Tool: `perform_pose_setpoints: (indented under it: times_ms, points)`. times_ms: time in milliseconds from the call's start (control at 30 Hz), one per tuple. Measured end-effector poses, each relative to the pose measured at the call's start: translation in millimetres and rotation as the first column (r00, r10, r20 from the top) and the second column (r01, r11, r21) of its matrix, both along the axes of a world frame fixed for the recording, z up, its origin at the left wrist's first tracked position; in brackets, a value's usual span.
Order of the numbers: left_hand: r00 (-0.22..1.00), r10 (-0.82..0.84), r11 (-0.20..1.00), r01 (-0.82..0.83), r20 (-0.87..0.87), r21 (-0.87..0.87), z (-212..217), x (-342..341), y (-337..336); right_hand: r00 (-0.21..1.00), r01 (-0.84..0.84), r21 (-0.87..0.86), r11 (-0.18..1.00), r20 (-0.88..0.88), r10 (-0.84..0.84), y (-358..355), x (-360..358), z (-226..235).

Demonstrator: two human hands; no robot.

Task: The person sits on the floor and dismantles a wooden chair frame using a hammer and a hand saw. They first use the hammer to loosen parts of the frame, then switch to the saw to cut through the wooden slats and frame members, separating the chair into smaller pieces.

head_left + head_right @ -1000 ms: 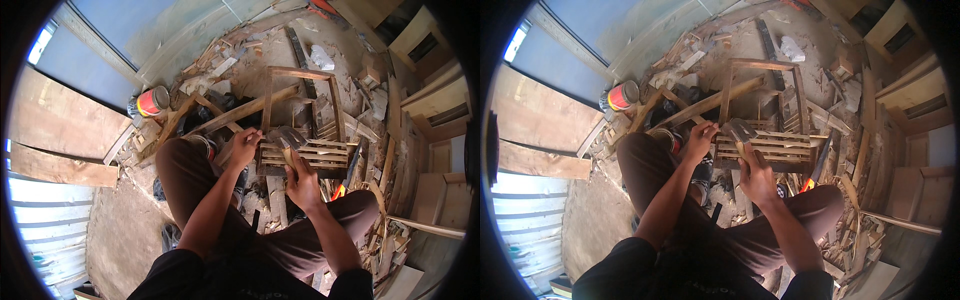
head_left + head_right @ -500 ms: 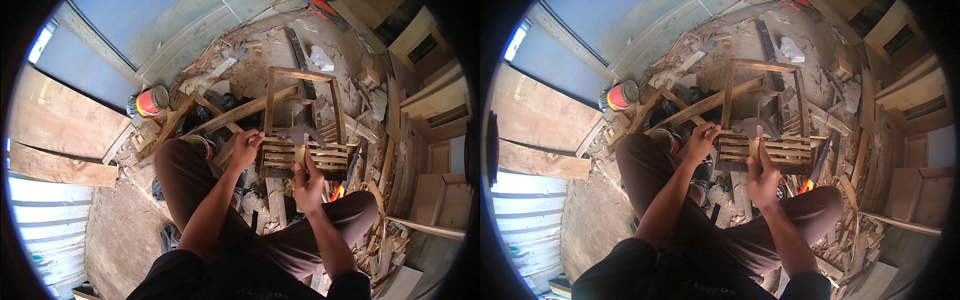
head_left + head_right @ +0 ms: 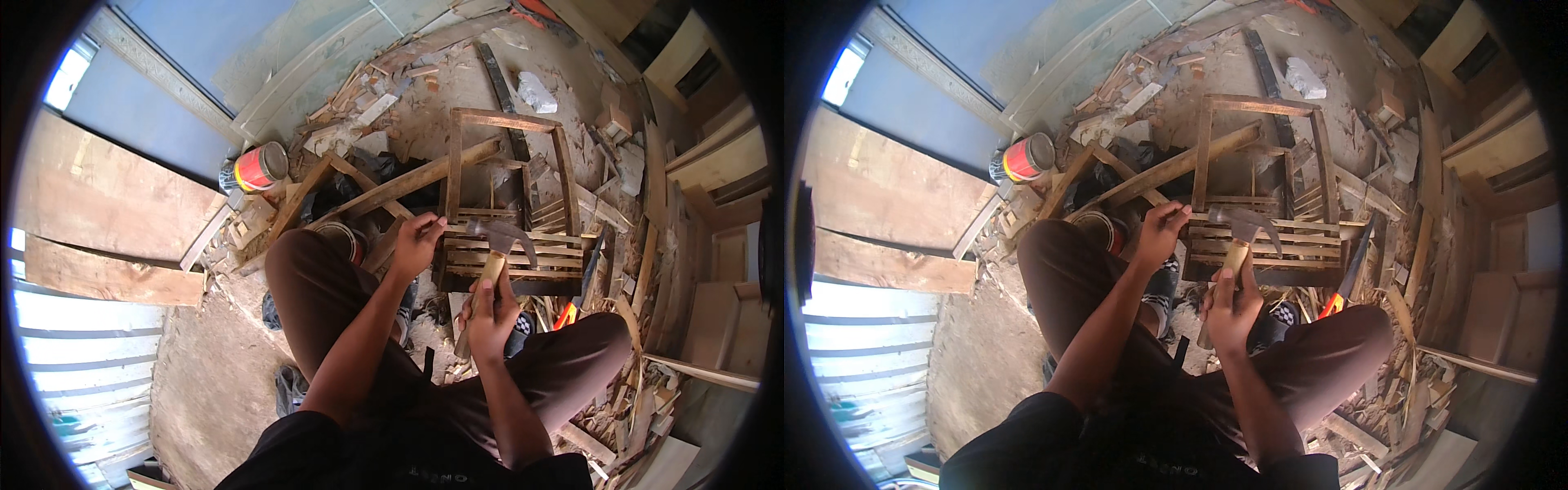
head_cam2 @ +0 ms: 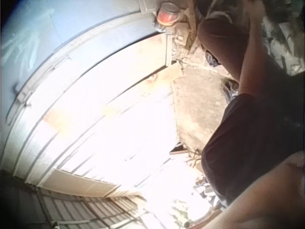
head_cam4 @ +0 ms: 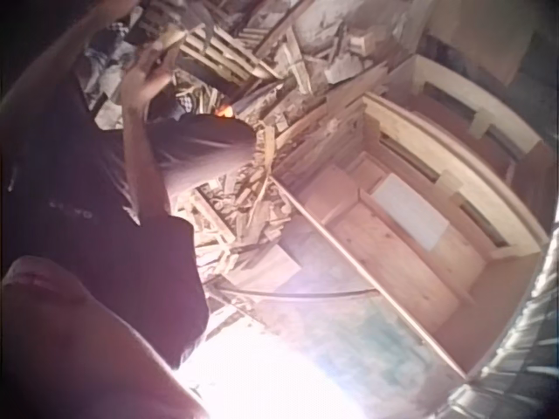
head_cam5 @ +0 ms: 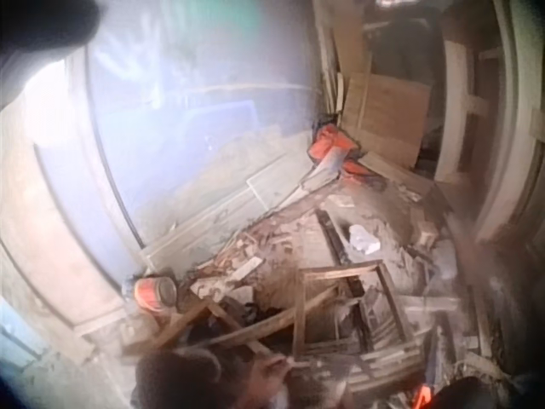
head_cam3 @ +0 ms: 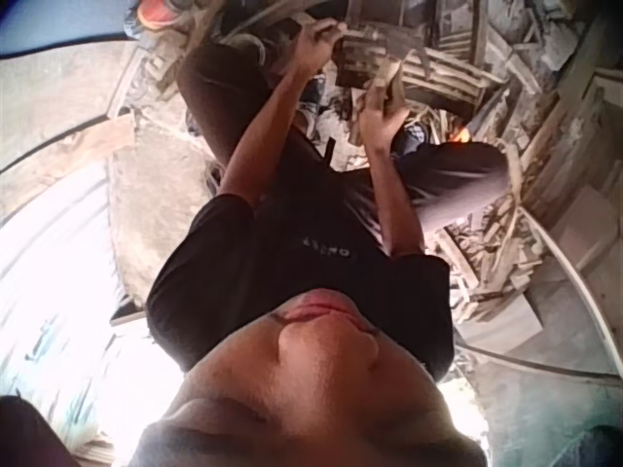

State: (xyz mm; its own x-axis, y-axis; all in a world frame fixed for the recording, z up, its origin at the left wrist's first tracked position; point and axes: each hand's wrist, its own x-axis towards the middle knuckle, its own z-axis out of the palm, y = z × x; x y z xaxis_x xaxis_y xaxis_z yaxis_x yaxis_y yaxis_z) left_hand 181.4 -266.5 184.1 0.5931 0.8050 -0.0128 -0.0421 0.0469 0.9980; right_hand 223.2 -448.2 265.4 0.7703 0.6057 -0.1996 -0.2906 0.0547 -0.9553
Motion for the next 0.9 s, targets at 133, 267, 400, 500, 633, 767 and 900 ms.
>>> perform_pose_setpoints:
  times_ms: [133, 267, 400, 500, 633, 767, 900]
  points:
    - [1.000, -0.022, 0.999, 0.023, -0.016, 0.027, -3.1, 3.6, 2.6, 1.000, -0.012, -0.055, 0.998, -0.014, 0.011, 1.8, 1.0, -3.3]
    - [0.999, -0.018, 0.999, 0.017, -0.029, -0.034, -1.7, 3.3, -0.3, 0.999, -0.031, -0.047, 0.998, -0.030, 0.030, 6.4, -4.9, -5.0]
    - [1.000, -0.010, 1.000, 0.010, 0.008, -0.001, -0.5, 0.4, 3.0, 0.931, -0.048, -0.236, 0.970, 0.341, 0.129, -4.2, 17.6, 3.4]
    - [0.999, -0.033, 0.998, 0.035, 0.033, -0.043, 0.8, 1.1, 0.6, 0.727, 0.005, -0.326, 0.946, 0.650, 0.220, -7.1, 29.3, 14.0]
    - [0.999, -0.035, 0.999, 0.034, -0.028, -0.034, 2.8, 1.1, 0.9, 0.500, -0.001, -0.317, 0.948, 0.821, 0.275, -3.8, 37.4, 13.0]
    - [0.999, -0.008, 0.998, 0.006, -0.041, -0.068, 5.1, 1.7, -2.9, 0.479, -0.011, -0.369, 0.929, 0.814, 0.329, 0.9, 34.4, 34.0]
    - [1.000, -0.002, 1.000, 0.002, -0.012, -0.006, 5.0, 3.4, -5.3, 0.427, 0.020, -0.291, 0.956, 0.868, 0.255, 5.2, 30.6, 50.6]
